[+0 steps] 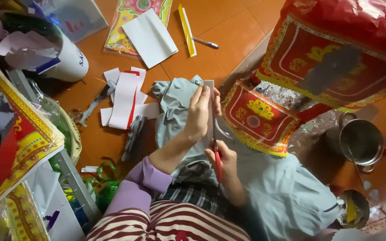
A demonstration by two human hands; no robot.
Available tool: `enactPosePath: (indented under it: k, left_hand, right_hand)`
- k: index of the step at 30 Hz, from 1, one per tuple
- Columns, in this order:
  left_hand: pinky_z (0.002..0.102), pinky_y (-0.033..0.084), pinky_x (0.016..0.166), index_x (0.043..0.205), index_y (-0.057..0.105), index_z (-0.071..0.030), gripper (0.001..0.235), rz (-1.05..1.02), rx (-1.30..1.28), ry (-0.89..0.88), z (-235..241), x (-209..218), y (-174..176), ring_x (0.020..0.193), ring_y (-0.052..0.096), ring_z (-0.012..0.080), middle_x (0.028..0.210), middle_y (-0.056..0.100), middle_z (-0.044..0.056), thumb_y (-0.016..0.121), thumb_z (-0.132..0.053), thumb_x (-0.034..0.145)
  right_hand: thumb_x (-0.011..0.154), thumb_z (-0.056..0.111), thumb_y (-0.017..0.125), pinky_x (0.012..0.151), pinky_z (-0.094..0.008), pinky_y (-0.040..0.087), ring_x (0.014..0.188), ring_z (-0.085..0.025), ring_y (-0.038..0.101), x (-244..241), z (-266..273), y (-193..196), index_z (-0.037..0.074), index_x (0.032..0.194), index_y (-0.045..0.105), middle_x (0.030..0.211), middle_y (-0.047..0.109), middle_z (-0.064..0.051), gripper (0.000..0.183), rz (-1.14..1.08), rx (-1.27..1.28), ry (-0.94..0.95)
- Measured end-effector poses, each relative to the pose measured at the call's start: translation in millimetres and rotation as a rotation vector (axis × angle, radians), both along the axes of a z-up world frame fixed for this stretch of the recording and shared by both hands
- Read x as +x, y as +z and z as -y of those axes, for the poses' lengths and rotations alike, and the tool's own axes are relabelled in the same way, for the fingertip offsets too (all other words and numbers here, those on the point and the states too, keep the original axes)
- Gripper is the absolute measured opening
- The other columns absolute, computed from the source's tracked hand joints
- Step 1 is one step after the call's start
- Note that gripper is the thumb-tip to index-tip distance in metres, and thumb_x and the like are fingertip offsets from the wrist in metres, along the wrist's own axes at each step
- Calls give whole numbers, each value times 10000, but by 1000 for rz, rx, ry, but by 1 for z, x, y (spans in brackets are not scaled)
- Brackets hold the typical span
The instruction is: Cutting and applying decorative paper to a large red craft structure.
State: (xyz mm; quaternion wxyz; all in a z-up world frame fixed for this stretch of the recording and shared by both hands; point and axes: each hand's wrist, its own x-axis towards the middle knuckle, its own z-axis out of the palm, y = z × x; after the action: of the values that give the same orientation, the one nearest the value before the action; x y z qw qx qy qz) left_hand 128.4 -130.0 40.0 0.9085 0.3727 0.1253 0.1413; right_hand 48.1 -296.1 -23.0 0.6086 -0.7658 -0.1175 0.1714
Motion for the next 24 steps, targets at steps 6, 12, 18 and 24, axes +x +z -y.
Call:
enactPosePath:
  k: [6,12,18,24]
  left_hand:
    - [237,512,785,1102,620,-19,233,4,555,-15,-21,-2,24,859,599,66,944,648,11,571,-246,1090]
    - [222,522,700,1001,660,-14,183,-78,507,-47,-30,-2,19,764,602,44,853,666,-25,709,-190,1004]
    - [213,528,692,968,663,-10,168,-92,519,-76,-15,-8,6,757,600,26,837,666,-30,708,-168,1002]
    - [204,488,652,946,679,-4,162,-141,601,-137,8,-18,8,734,572,14,804,666,-36,713,-152,999]
  right_hand:
    - [889,157,769,433,-228,436,521,-33,515,6,5,18,42,1079,684,655,592,36,238,-58,-17,-18]
    - [901,115,725,458,-232,458,542,-45,537,2,10,13,27,1093,666,688,604,26,219,-176,39,-14]
    - [935,121,700,574,-224,461,664,-43,510,12,7,19,39,1132,609,796,558,40,232,-76,106,34]
    - [962,195,705,562,-214,427,652,-30,483,10,4,13,52,1126,597,794,542,58,242,-57,184,-73]
